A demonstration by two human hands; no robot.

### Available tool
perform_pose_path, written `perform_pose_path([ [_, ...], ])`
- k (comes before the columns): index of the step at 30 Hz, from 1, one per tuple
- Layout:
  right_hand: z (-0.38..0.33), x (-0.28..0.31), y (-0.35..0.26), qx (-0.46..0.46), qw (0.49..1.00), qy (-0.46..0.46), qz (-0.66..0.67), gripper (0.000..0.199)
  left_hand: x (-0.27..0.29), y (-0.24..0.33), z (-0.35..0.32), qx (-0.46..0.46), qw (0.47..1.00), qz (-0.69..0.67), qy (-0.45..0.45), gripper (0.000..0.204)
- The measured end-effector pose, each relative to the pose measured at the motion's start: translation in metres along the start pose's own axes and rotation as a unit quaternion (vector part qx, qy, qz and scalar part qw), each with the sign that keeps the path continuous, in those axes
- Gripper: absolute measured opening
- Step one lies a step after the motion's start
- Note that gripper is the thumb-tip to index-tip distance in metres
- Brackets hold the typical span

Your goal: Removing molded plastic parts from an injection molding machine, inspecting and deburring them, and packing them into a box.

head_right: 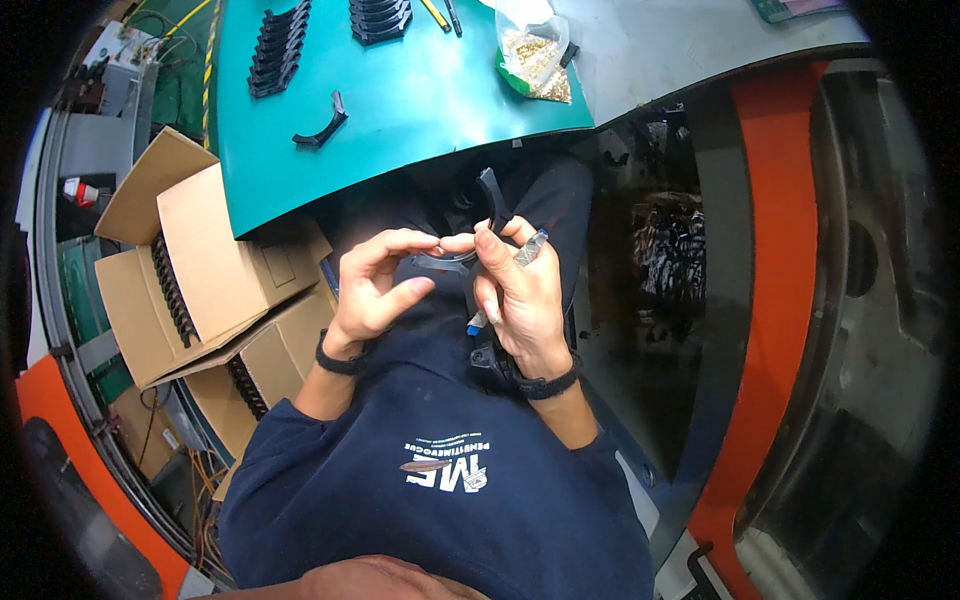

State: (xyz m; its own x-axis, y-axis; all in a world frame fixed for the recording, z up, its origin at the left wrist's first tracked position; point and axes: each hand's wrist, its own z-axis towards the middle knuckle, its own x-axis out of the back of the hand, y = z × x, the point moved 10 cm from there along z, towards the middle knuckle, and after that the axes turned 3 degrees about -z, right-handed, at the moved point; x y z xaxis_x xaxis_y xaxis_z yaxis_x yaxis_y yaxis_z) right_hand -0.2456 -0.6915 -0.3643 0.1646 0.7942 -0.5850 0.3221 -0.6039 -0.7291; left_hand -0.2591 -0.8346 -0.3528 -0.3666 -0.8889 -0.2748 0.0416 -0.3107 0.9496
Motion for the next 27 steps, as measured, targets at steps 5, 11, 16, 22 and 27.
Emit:
perform_pose_path([
  [5, 0.001, -0.002, 0.006, -0.010, 1.000, -0.012, 0.021, 0.017, 0.006, -0.018, 0.002, -0.003, 0.994, -0.102, 0.031, 0.030],
  [11, 0.000, -0.004, 0.004, 0.003, 1.000, -0.002, -0.020, 0.019, 0.004, -0.025, 0.003, 0.007, 0.980, -0.195, 0.047, 0.024],
  [16, 0.002, 0.003, 0.024, -0.019, 0.997, 0.032, -0.074, 0.030, 0.003, 0.006, 0.006, -0.092, 0.978, -0.170, 0.079, 0.016],
  [22, -0.002, 0.015, -0.001, 0.059, 0.959, 0.061, -0.270, 0.039, 0.006, 0.034, 0.004, -0.107, 0.982, -0.116, 0.102, 0.020],
  [27, -0.013, -0.004, -0.048, 0.173, 0.878, 0.073, -0.440, 0.038, 0.011, 0.042, -0.009, -0.018, 0.987, 0.009, 0.158, 0.017],
])
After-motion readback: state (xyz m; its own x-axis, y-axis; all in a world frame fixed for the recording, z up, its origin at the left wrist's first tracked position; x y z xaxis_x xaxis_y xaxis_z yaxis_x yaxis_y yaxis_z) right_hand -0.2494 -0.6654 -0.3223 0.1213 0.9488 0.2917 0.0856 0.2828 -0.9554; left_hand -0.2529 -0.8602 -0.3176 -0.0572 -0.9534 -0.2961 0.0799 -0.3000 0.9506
